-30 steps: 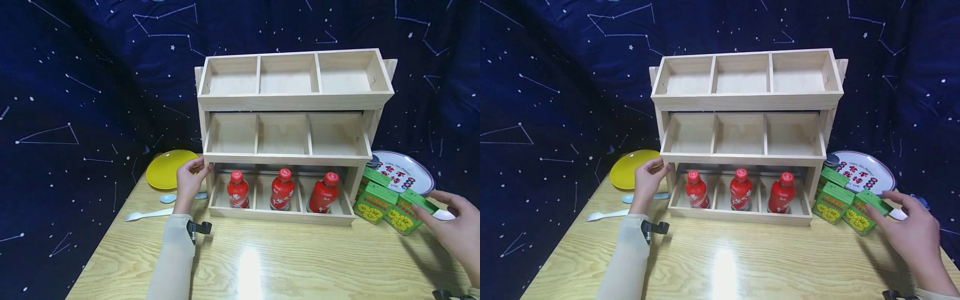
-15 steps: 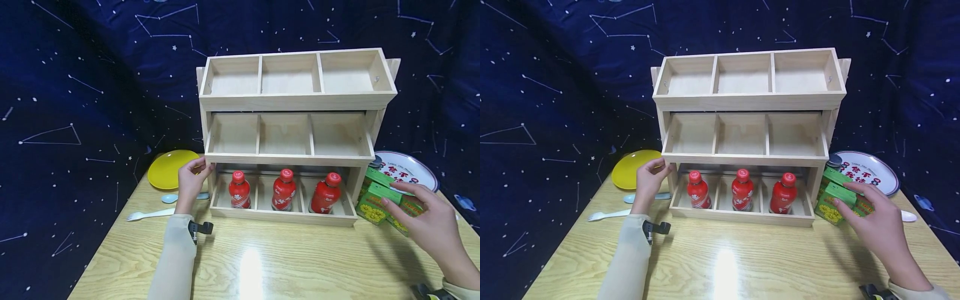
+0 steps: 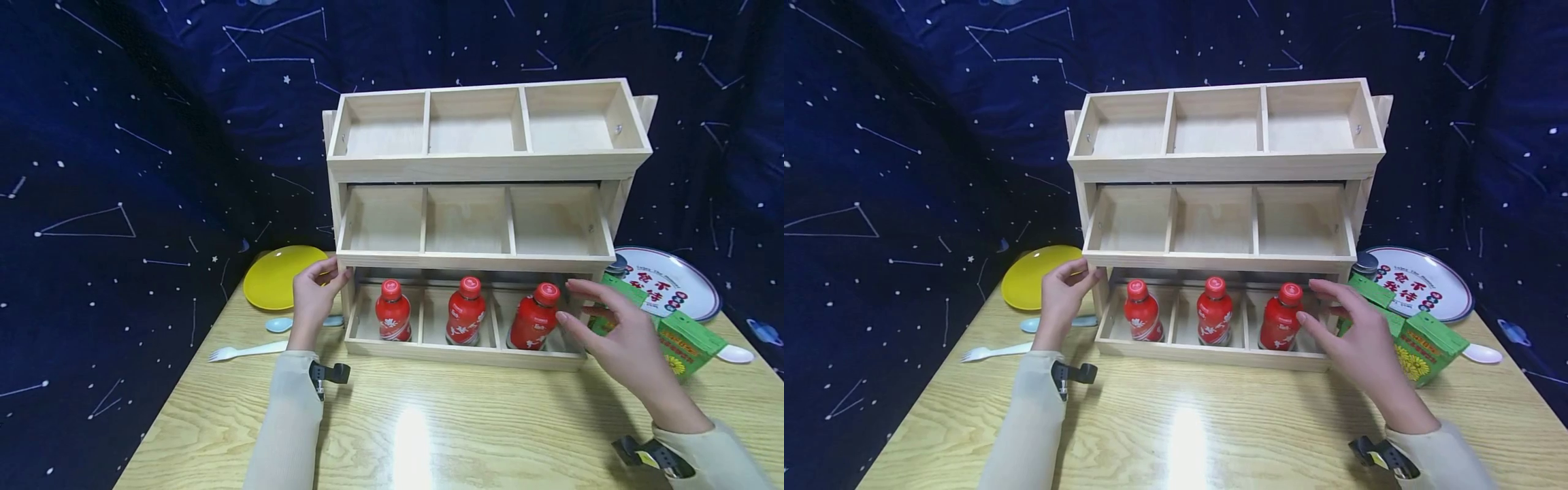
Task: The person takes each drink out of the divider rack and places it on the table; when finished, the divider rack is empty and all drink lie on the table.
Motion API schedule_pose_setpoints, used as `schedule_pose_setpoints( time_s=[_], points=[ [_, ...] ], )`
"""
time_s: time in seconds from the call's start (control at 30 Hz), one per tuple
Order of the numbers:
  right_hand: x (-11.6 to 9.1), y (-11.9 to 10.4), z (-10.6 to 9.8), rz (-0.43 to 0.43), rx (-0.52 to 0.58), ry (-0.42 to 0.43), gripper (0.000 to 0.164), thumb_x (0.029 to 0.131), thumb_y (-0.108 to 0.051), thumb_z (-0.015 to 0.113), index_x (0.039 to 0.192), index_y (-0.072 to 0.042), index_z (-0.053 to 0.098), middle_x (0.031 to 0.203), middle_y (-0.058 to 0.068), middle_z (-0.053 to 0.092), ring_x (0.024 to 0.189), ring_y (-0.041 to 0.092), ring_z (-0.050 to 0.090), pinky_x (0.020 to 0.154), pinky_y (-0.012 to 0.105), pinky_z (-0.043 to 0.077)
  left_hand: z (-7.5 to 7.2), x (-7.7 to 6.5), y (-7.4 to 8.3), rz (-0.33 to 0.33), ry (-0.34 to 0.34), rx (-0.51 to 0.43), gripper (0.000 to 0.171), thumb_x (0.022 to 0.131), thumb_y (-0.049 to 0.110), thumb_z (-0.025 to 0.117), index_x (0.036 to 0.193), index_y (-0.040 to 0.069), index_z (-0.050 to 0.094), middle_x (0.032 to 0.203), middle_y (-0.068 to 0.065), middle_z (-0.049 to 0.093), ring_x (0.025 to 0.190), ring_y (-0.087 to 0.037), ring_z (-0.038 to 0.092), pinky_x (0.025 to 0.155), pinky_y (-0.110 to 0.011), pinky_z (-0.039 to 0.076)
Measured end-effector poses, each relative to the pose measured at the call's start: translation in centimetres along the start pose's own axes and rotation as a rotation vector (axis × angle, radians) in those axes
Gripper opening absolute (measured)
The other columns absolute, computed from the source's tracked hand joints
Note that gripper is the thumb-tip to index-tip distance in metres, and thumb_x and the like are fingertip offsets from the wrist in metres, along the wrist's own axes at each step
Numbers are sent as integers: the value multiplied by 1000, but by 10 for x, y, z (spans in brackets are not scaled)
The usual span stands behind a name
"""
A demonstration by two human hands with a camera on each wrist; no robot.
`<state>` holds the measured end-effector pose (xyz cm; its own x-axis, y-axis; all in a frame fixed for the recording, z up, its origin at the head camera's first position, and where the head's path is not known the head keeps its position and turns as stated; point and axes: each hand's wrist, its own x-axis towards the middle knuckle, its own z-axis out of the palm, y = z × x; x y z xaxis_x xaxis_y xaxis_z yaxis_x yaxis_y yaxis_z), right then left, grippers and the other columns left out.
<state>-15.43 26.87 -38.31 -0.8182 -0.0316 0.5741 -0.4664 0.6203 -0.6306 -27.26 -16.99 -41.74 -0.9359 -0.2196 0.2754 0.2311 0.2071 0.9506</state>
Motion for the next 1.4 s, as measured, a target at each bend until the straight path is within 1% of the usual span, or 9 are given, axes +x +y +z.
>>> schedule_pose_setpoints(
  time_s=[0.17, 0.33, 0.5, 0.77, 0.93, 1.03, 1.17, 1.3, 1.4],
  points=[
    [4, -1, 14, 10, 4, -14, 55, 78, 3, 81, 129, -4, 62, 120, 13, 64, 99, -2, 57, 83, 4, 44, 0, -1, -1, 1, 1, -1, 38, 82, 23, 82, 116, 9, 72, 115, -4, 68, 99, -22, 66, 91, -33, 55],
    [7, 0, 24, 27, -14, -1, 50, 80, 1, 80, 127, -5, 63, 114, 11, 66, 94, 2, 59, 82, 5, 44, 0, -1, 0, 5, 1, 2, 40, 82, 24, 82, 117, 8, 72, 115, -5, 68, 101, -23, 66, 91, -33, 55],
    [8, 1, 32, 54, -35, -6, 48, 83, 0, 78, 128, -4, 61, 113, 12, 66, 95, -7, 54, 81, 6, 45, -1, 0, 0, -9, -5, 0, 41, 82, 24, 83, 118, 9, 71, 116, -5, 68, 102, -23, 66, 89, -31, 55],
    [12, 2, 37, 37, 20, 61, 47, 79, 10, 77, 123, -1, 63, 110, 13, 66, 93, -3, 56, 81, 5, 45, -1, 0, 0, -9, 3, 5, 40, 82, 24, 83, 118, 10, 72, 116, -5, 68, 100, -23, 66, 88, -32, 56],
    [14, -3, 33, 14, 42, 114, 50, 75, 13, 79, 121, 0, 64, 109, 8, 66, 93, -2, 57, 86, 5, 43, -1, 0, 0, -9, 2, 12, 41, 82, 26, 83, 118, 10, 72, 116, -4, 68, 99, -22, 66, 87, -32, 56],
    [17, -9, 26, -37, 86, 156, 53, 70, 20, 78, 119, 3, 65, 108, 0, 66, 91, 0, 61, 86, 8, 45, -1, -1, 1, -17, 2, 9, 42, 81, 26, 83, 118, 10, 72, 116, -4, 68, 99, -22, 66, 87, -31, 56],
    [18, -17, 14, -86, 111, 199, 57, 66, 26, 77, 118, 6, 65, 108, -9, 66, 88, 2, 62, 81, 9, 48, -1, 0, 2, -21, -1, 4, 41, 82, 25, 83, 118, 10, 72, 116, -4, 68, 99, -22, 66, 87, -31, 56],
    [15, -27, 1, -93, 137, 208, 56, 66, 26, 76, 118, 8, 65, 107, -5, 68, 87, 5, 63, 76, 9, 48, -1, 0, 2, -29, -3, -3, 41, 82, 26, 82, 119, 11, 72, 116, -3, 67, 100, -21, 66, 86, -31, 56],
    [9, -33, -7, -79, 147, 199, 56, 66, 27, 75, 119, 9, 65, 107, -2, 68, 91, 6, 64, 82, 9, 49, -1, 0, 1, -30, -3, -5, 41, 82, 26, 82, 119, 12, 72, 117, -3, 67, 101, -21, 66, 86, -30, 56]
  ],
)
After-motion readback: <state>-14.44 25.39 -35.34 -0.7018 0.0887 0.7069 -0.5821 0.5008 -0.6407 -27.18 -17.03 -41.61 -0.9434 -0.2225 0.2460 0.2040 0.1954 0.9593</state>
